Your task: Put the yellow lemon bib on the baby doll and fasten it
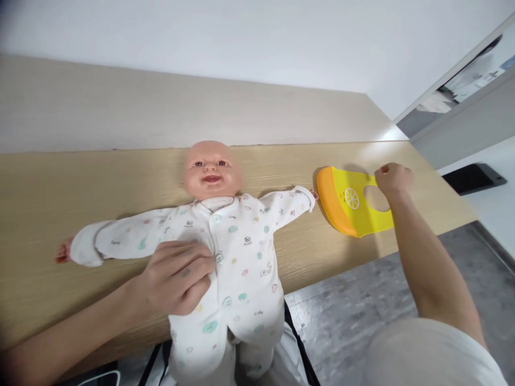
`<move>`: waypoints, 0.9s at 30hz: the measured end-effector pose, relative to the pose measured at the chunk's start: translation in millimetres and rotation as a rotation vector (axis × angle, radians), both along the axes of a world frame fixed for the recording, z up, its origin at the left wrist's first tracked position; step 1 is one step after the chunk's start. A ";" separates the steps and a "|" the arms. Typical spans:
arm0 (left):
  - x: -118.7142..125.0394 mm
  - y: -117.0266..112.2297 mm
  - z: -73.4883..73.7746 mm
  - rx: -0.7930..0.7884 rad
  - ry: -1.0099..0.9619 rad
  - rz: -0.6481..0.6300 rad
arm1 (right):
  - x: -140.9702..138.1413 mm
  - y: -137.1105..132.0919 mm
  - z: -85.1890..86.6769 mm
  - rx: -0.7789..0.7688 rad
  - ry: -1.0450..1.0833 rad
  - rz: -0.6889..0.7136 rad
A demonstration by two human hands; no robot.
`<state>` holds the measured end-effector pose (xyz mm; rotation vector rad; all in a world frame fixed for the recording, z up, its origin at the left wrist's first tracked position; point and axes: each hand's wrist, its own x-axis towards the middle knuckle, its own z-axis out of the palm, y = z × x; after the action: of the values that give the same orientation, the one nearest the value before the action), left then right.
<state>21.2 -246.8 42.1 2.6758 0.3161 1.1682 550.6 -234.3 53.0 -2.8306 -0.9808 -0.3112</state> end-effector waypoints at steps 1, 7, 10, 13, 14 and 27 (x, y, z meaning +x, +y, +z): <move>-4.2 -2.9 1.4 -0.012 -0.016 -0.002 | -14.1 2.0 1.1 0.046 -0.006 0.075; -30.3 -22.1 -1.7 -0.640 -0.282 0.086 | -133.0 10.3 3.2 0.337 0.330 0.578; -37.5 -20.8 1.5 -1.149 -0.676 0.363 | -190.2 14.4 3.4 0.325 0.731 0.745; -37.3 -18.7 2.9 -1.307 -1.109 0.541 | -229.7 23.9 1.9 0.177 0.975 0.797; -35.6 -20.6 1.0 -1.325 -1.190 0.559 | -238.9 28.1 0.6 0.142 1.036 0.814; -24.5 -90.3 -15.0 -1.910 -1.152 0.524 | -285.4 56.7 -17.9 -0.054 1.793 0.676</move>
<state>-3.3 -337.0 27.1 0.2063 1.0852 1.1558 265.2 -177.6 35.1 -1.3995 -1.0913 1.8229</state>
